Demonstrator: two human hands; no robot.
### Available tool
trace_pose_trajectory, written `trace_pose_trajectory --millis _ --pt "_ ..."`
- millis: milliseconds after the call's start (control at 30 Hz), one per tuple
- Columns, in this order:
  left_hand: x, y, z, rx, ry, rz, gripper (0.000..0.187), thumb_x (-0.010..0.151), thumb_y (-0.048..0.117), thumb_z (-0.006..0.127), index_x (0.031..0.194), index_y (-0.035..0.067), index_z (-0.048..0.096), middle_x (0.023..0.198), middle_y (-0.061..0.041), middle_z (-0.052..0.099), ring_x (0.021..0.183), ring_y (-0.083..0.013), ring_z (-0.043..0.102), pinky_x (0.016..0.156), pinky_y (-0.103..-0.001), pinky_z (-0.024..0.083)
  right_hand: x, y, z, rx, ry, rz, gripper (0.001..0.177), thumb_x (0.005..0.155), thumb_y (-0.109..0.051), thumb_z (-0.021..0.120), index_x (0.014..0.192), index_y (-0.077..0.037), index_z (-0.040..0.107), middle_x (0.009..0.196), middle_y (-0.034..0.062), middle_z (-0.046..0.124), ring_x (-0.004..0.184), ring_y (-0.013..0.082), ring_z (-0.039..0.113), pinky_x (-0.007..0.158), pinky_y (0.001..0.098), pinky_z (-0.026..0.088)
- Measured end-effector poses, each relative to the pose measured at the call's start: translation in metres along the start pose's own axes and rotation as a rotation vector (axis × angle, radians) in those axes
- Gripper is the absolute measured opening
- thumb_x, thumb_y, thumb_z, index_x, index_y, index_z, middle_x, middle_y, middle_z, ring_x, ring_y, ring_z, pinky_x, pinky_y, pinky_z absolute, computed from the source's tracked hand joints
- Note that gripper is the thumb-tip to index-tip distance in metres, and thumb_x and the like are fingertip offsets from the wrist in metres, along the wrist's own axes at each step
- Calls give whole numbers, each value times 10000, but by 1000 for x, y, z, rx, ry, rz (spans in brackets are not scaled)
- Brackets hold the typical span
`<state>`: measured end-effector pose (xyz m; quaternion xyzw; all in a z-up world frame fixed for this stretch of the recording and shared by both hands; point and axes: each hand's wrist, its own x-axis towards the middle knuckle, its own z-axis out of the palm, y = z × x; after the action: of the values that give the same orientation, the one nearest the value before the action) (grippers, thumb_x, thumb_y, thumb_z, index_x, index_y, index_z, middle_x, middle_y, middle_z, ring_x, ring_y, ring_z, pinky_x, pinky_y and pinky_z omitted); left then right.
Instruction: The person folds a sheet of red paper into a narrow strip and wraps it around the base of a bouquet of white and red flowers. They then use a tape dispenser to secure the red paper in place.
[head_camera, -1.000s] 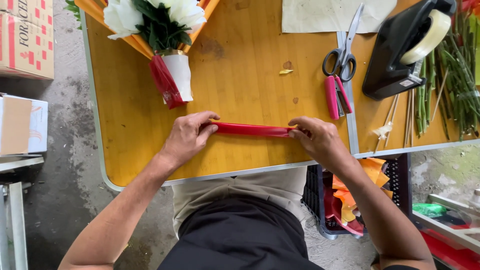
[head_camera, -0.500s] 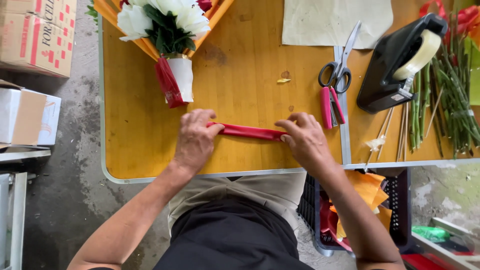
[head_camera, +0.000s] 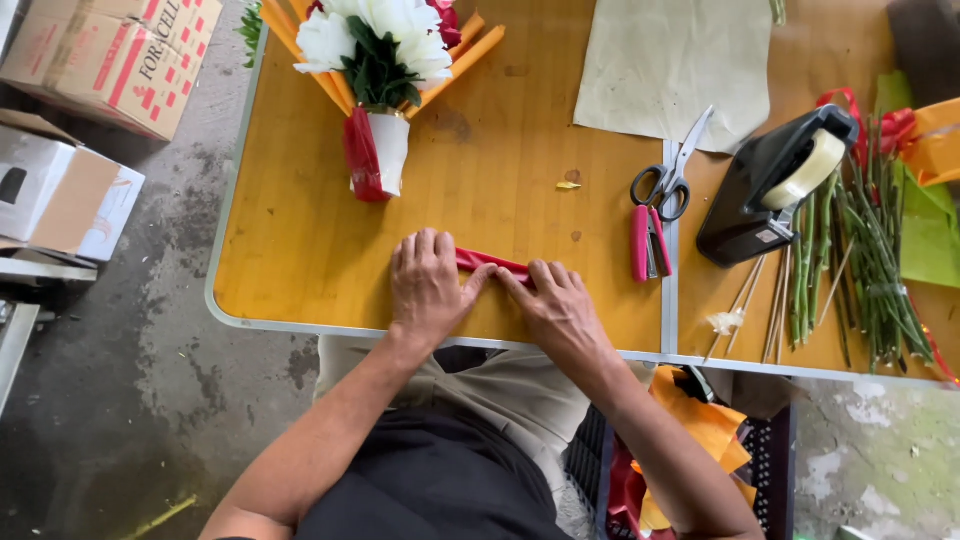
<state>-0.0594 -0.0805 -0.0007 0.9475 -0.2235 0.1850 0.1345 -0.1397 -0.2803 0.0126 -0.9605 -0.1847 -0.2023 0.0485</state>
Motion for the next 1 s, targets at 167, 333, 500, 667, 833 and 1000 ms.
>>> trace_pose_trajectory --millis 167,333,500,667,833,1000 --pt "0 -10 6 -145 30 -67 581 808 628 718 917 74 583 972 -123 567 945 -354 614 839 -475 506 -4 4 -10 97 76 -14 337 942 -71 555 1208 -175 732 966 103 564 908 285 607 766 368 497" --pt "0 -24 16 -246 12 -74 476 833 549 773 956 126 593 970 -72 549 940 -325 612 861 -443 502 -22 24 -7 133 156 -28 269 943 -56 554 1089 -117 771 1002 92 624 947 261 649 808 331 527" --pt "11 -11 -6 -123 -15 31 295 834 359 783 1104 297 681 1060 9 565 1002 -240 593 924 -425 432 -28 27 -18 259 211 -13 266 878 -28 597 1076 -37 775 1025 128 660 966 318 672 797 394 552" --pt "8 -12 18 -130 75 323 163 853 184 745 978 288 731 1186 -3 639 1254 -241 559 1131 -431 356 -27 23 -21 280 257 50 243 857 -4 617 1034 -34 780 1021 111 677 964 298 682 796 372 567" --pt "8 -16 20 -350 -9 284 116 860 146 712 915 246 730 1098 12 665 1228 -226 593 1171 -474 354 -31 24 -17 271 282 67 233 833 7 636 1004 -45 786 1012 100 689 948 289 684 785 371 575" --pt "13 -13 16 -555 -42 283 45 849 188 770 861 162 737 1054 -35 663 1141 -249 627 1057 -409 455 -29 26 -21 304 296 53 229 842 23 624 1004 -12 783 1015 128 697 936 317 686 794 387 586"
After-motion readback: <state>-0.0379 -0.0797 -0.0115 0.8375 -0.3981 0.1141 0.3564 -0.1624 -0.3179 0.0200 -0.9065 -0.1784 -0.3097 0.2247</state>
